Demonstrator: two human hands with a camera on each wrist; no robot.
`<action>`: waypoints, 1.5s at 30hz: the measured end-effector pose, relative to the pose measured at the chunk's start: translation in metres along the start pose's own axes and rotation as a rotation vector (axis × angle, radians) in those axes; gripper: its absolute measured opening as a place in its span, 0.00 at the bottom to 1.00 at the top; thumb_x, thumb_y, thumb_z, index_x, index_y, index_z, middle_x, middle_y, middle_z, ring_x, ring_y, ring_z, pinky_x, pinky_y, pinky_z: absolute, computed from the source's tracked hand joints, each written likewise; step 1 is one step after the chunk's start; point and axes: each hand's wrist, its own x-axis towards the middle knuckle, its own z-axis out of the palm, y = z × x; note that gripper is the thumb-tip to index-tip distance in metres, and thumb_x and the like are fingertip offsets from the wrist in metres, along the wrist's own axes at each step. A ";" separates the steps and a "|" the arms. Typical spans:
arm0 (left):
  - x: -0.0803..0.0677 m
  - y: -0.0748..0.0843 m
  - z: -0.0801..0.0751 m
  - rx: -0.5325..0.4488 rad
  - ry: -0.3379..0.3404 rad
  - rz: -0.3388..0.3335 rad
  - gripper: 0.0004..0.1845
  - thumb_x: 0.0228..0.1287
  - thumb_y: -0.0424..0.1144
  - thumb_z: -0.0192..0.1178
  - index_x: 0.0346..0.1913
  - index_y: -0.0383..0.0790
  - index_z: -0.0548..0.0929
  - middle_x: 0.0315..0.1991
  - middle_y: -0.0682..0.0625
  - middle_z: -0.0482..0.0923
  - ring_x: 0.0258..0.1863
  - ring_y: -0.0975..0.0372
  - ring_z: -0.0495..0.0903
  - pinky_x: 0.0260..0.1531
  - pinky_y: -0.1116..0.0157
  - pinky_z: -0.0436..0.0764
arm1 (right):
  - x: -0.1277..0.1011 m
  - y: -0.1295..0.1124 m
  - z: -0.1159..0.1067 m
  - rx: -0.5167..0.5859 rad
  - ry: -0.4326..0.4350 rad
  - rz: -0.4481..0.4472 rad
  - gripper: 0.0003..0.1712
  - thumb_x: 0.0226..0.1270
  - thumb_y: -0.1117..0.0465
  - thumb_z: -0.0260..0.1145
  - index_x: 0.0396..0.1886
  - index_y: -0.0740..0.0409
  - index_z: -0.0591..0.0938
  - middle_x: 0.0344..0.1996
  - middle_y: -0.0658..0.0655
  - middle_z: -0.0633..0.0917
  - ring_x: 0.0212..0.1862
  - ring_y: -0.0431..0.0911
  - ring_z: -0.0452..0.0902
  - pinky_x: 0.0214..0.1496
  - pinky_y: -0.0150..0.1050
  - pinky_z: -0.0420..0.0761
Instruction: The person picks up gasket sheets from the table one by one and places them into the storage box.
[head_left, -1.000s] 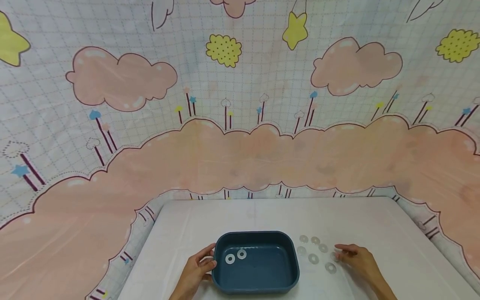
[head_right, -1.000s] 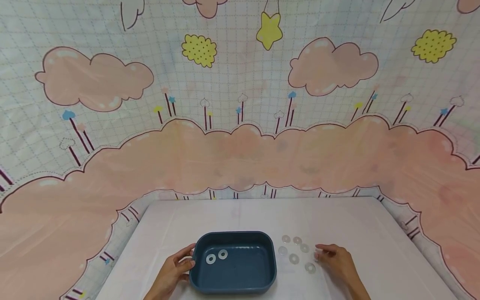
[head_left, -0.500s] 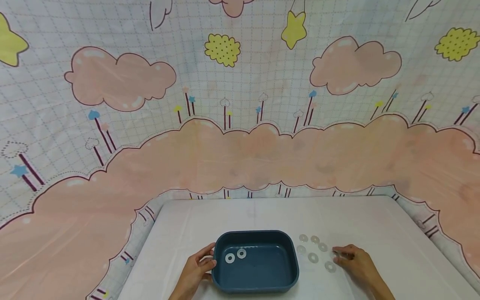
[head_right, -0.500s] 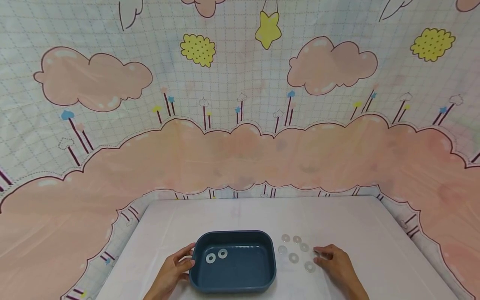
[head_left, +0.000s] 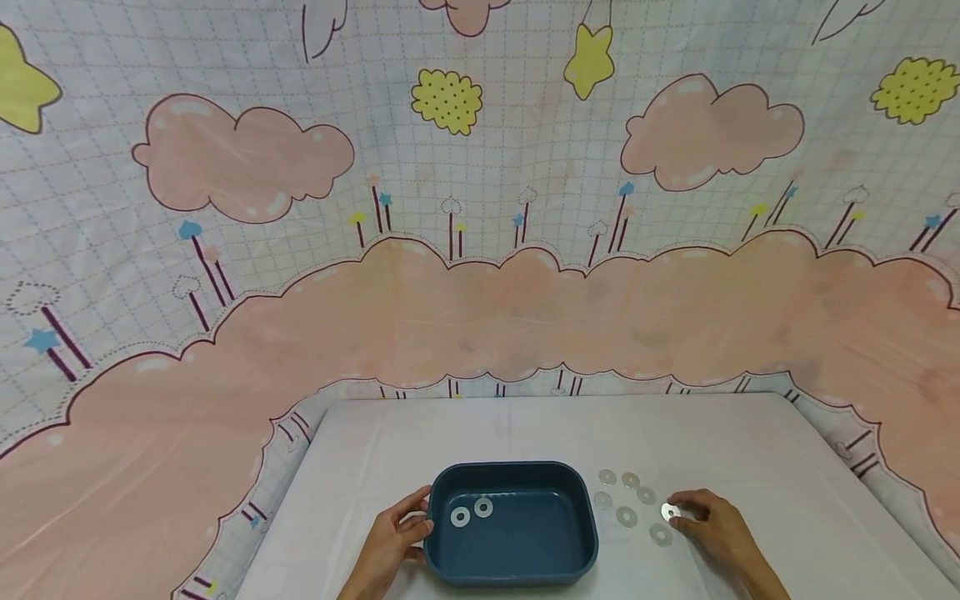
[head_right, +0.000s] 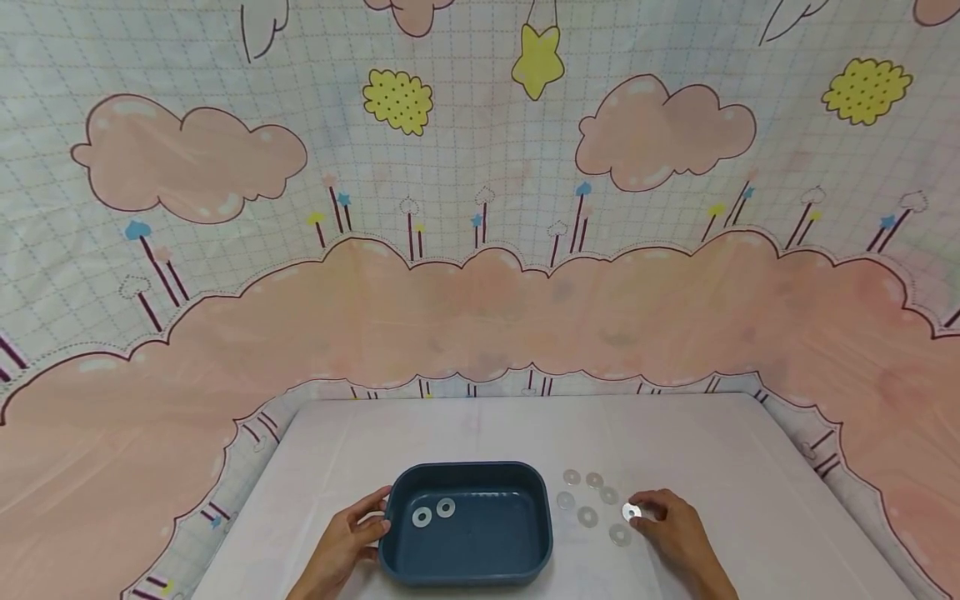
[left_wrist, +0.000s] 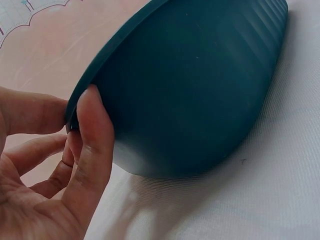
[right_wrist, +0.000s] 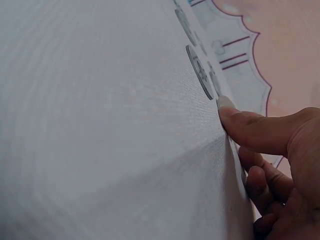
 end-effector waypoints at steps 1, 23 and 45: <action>0.000 0.000 0.000 -0.001 0.000 0.002 0.34 0.64 0.29 0.60 0.73 0.31 0.63 0.50 0.45 0.70 0.39 0.62 0.78 0.28 0.65 0.81 | 0.000 0.000 0.000 0.006 0.003 0.005 0.19 0.52 0.57 0.76 0.45 0.55 0.86 0.45 0.59 0.85 0.43 0.47 0.79 0.44 0.39 0.78; -0.001 -0.002 -0.002 -0.023 0.004 0.003 0.35 0.63 0.29 0.61 0.72 0.30 0.63 0.47 0.48 0.71 0.37 0.64 0.78 0.26 0.66 0.81 | 0.005 -0.008 -0.003 0.090 0.031 0.095 0.11 0.62 0.64 0.67 0.44 0.60 0.86 0.37 0.54 0.87 0.34 0.37 0.74 0.39 0.32 0.74; -0.001 0.000 0.000 -0.033 -0.009 0.007 0.34 0.64 0.29 0.60 0.72 0.31 0.63 0.48 0.47 0.70 0.38 0.64 0.78 0.27 0.66 0.80 | -0.002 -0.042 -0.011 0.297 0.014 0.130 0.17 0.67 0.61 0.66 0.53 0.62 0.83 0.46 0.59 0.85 0.37 0.41 0.83 0.34 0.32 0.80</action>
